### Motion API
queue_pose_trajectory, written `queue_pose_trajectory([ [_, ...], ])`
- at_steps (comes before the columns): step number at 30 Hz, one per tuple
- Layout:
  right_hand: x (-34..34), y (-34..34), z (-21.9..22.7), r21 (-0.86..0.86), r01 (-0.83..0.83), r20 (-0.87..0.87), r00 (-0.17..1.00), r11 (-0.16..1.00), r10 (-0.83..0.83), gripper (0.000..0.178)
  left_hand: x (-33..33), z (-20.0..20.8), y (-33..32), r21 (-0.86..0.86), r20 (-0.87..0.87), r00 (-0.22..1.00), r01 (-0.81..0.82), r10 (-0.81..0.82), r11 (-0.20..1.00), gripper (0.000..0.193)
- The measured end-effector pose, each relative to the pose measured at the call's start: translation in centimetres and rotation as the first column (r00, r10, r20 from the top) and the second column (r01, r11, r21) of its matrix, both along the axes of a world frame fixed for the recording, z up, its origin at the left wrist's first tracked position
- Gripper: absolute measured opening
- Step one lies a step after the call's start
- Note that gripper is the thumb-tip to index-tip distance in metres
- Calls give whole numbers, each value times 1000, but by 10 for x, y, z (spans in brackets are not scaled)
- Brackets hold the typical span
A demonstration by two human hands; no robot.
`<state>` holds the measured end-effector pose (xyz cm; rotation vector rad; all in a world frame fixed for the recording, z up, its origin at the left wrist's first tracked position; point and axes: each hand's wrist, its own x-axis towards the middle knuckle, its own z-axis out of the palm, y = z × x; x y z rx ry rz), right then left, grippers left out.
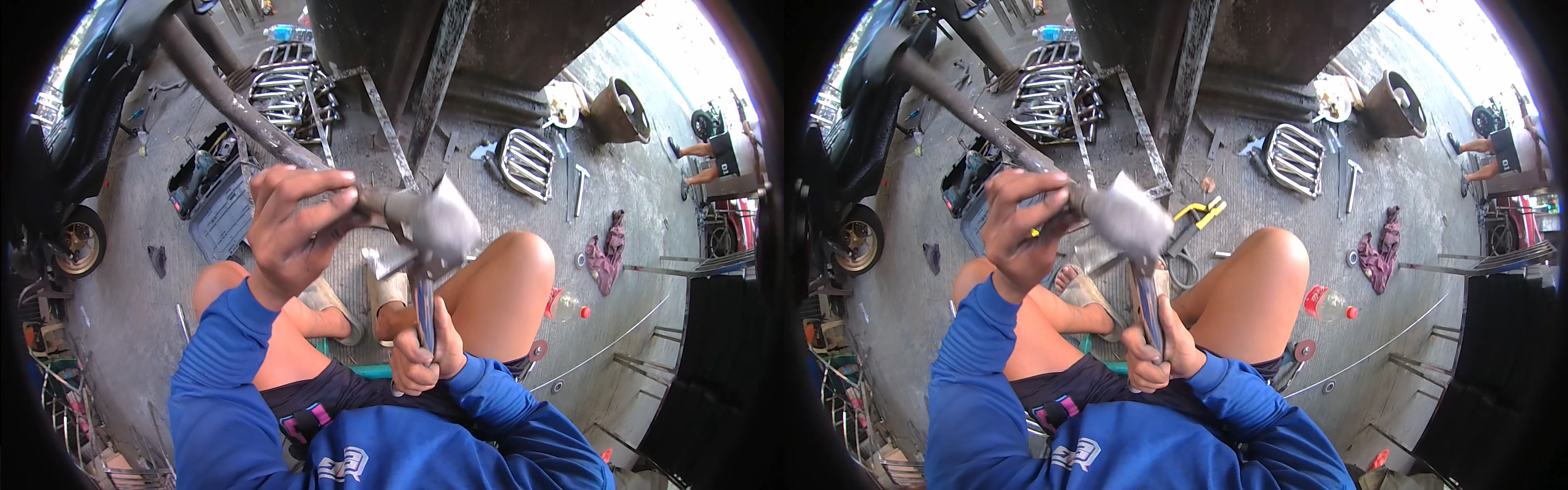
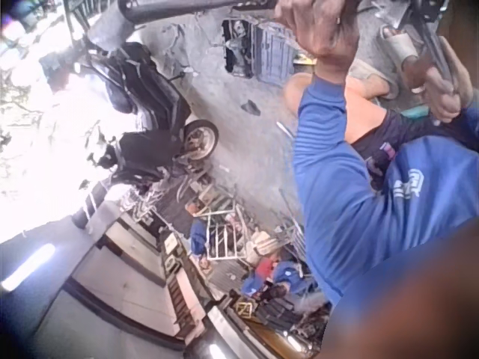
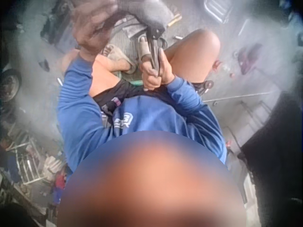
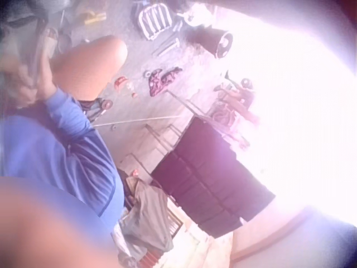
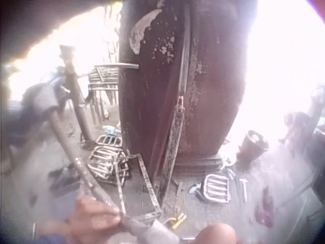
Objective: The person grinds a metal tube, then uses a hammer to shape a curved metal piece. They weld the curved piece to a frame using a welding torch, repeatedly hammering and welding to secure the joint.
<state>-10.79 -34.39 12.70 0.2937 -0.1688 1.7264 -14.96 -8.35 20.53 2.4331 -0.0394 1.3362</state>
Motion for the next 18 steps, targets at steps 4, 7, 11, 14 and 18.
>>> queue_pose_trajectory([
  [4,14,-15,14,-237,104,534,845,966,40,81,-25,12,0,78,65,997,41,-46,996,52],
  [7,26,-15,18,-183,247,795,607,952,-5,85,-36,16,-4,108,114,992,44,-57,993,51],
  [11,30,-8,13,-15,322,911,395,947,-120,84,-43,15,-7,140,141,990,-2,-18,990,47],
  [14,30,-3,8,131,348,923,299,928,-242,81,-49,14,-8,144,120,992,9,-27,990,47],
  [18,32,-1,5,327,331,907,155,885,-392,79,-51,11,-8,109,97,990,93,-103,990,49],
])
